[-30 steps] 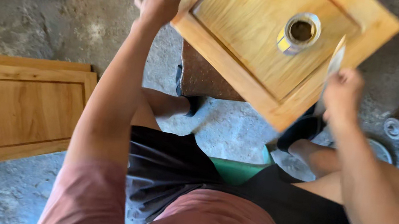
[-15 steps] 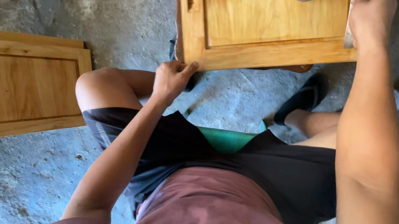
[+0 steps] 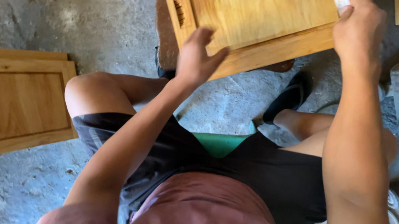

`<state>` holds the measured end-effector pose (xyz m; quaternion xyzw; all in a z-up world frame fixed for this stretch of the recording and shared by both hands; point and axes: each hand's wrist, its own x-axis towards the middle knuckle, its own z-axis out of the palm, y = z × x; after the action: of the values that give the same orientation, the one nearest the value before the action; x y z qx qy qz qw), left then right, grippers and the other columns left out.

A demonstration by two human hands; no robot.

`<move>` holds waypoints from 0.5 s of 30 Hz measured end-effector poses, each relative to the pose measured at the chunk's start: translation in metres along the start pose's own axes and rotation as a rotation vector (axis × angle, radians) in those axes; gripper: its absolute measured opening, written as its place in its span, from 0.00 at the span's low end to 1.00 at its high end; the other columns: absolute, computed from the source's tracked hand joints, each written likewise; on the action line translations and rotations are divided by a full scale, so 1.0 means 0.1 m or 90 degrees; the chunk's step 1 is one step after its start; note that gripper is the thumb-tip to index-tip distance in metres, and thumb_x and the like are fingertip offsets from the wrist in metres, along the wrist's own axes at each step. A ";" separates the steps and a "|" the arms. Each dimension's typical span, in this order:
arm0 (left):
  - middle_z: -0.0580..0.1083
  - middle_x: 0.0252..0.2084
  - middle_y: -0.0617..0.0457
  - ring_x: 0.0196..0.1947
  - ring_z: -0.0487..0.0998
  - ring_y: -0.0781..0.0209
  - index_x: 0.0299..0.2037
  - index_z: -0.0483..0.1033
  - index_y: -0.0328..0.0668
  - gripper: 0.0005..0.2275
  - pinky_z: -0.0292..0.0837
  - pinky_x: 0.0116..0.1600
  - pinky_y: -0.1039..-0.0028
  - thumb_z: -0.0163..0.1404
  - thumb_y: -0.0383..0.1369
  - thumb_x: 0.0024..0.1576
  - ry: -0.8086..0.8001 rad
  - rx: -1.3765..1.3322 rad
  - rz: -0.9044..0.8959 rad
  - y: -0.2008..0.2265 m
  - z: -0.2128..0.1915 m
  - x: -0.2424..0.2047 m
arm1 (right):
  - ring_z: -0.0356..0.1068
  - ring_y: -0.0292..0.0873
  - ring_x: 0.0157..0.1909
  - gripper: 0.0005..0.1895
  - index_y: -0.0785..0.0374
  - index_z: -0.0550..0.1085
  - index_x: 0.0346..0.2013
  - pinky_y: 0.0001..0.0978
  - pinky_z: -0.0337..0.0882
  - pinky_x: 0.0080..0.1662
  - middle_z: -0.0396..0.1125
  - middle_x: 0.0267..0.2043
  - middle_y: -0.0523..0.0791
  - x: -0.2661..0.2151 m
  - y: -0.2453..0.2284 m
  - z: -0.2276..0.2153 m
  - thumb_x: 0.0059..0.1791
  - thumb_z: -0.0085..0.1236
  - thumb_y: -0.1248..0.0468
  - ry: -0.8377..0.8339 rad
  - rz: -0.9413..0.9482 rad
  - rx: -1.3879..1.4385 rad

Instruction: The person applies a dark liquid finish to a wooden cabinet door using a small brush. They repeatedly dip the brush into a small can and carefully paint the surface and grooves of the door while seated on a low stool.

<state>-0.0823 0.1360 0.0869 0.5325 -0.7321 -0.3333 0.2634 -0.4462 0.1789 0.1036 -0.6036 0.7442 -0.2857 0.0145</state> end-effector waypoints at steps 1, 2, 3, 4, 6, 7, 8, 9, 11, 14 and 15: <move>0.75 0.54 0.37 0.53 0.80 0.47 0.57 0.71 0.31 0.28 0.78 0.56 0.65 0.67 0.40 0.51 0.021 -0.063 0.095 0.07 0.18 0.21 | 0.71 0.69 0.41 0.06 0.71 0.76 0.44 0.56 0.70 0.42 0.71 0.38 0.63 0.02 -0.09 -0.06 0.53 0.55 0.74 -0.006 0.002 0.004; 0.74 0.56 0.37 0.56 0.78 0.45 0.58 0.69 0.32 0.32 0.76 0.58 0.63 0.68 0.40 0.48 0.020 -0.082 0.088 0.15 0.39 0.40 | 0.71 0.69 0.42 0.06 0.70 0.77 0.44 0.56 0.69 0.43 0.71 0.38 0.63 0.03 -0.16 -0.11 0.54 0.55 0.74 -0.011 0.005 0.008; 0.74 0.58 0.37 0.59 0.77 0.44 0.60 0.66 0.33 0.35 0.74 0.60 0.61 0.70 0.40 0.45 0.021 -0.098 0.084 0.23 0.58 0.61 | 0.71 0.68 0.42 0.04 0.71 0.76 0.42 0.56 0.69 0.43 0.71 0.38 0.63 0.06 -0.21 -0.13 0.54 0.55 0.74 0.006 -0.001 0.006; 0.72 0.59 0.36 0.60 0.73 0.40 0.61 0.65 0.32 0.38 0.70 0.62 0.59 0.71 0.41 0.44 0.026 -0.065 0.085 0.31 0.76 0.84 | 0.71 0.68 0.43 0.03 0.71 0.76 0.40 0.55 0.70 0.44 0.71 0.39 0.62 0.12 -0.24 -0.15 0.54 0.55 0.74 0.022 -0.006 0.004; 0.70 0.60 0.35 0.60 0.69 0.36 0.62 0.62 0.30 0.43 0.66 0.64 0.57 0.72 0.42 0.39 0.051 -0.025 0.084 0.40 1.08 1.17 | 0.71 0.67 0.44 0.04 0.72 0.75 0.39 0.54 0.70 0.46 0.71 0.40 0.62 0.14 -0.26 -0.17 0.51 0.54 0.75 0.047 -0.036 -0.010; 0.69 0.60 0.34 0.59 0.68 0.35 0.63 0.60 0.28 0.47 0.65 0.64 0.56 0.72 0.42 0.35 0.077 -0.020 0.087 0.45 1.25 1.31 | 0.71 0.66 0.45 0.07 0.73 0.75 0.40 0.52 0.70 0.47 0.71 0.40 0.61 0.15 -0.23 -0.21 0.49 0.52 0.77 0.058 -0.067 -0.023; 0.70 0.58 0.38 0.58 0.68 0.36 0.62 0.62 0.31 0.46 0.65 0.63 0.56 0.72 0.42 0.34 0.080 -0.008 0.084 0.49 1.40 1.43 | 0.71 0.65 0.46 0.09 0.73 0.75 0.41 0.52 0.70 0.48 0.70 0.41 0.61 0.17 -0.20 -0.24 0.48 0.51 0.78 0.060 -0.083 -0.019; 0.72 0.56 0.41 0.57 0.68 0.38 0.60 0.63 0.33 0.45 0.65 0.62 0.57 0.72 0.43 0.33 0.087 0.006 0.080 0.52 1.50 1.53 | 0.71 0.65 0.47 0.11 0.73 0.75 0.43 0.51 0.70 0.49 0.70 0.42 0.61 0.23 -0.20 -0.27 0.47 0.50 0.79 0.061 -0.103 -0.013; 0.73 0.54 0.46 0.56 0.69 0.40 0.57 0.67 0.39 0.41 0.66 0.62 0.57 0.72 0.44 0.32 0.110 0.014 0.060 0.57 1.64 1.68 | 0.70 0.64 0.49 0.13 0.73 0.75 0.45 0.51 0.70 0.50 0.70 0.43 0.60 0.31 -0.23 -0.37 0.48 0.49 0.81 0.050 -0.116 0.013; 0.74 0.52 0.49 0.56 0.69 0.43 0.54 0.70 0.45 0.36 0.67 0.61 0.58 0.72 0.43 0.34 0.141 0.004 0.042 0.60 1.69 1.77 | 0.70 0.62 0.50 0.15 0.72 0.76 0.46 0.49 0.69 0.52 0.71 0.44 0.58 0.37 -0.34 -0.52 0.47 0.48 0.82 0.052 -0.148 -0.012; 0.74 0.51 0.49 0.56 0.69 0.43 0.53 0.70 0.45 0.34 0.67 0.62 0.58 0.71 0.41 0.34 0.144 0.004 0.052 0.59 1.65 1.77 | 0.70 0.61 0.50 0.17 0.71 0.76 0.47 0.49 0.69 0.53 0.71 0.44 0.57 0.38 -0.40 -0.55 0.47 0.49 0.82 0.056 -0.159 -0.018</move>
<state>-0.2918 0.0130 0.0320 0.5369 -0.7199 -0.2580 0.3561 -0.4416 0.1626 0.1797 -0.6782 0.6674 -0.3011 -0.0625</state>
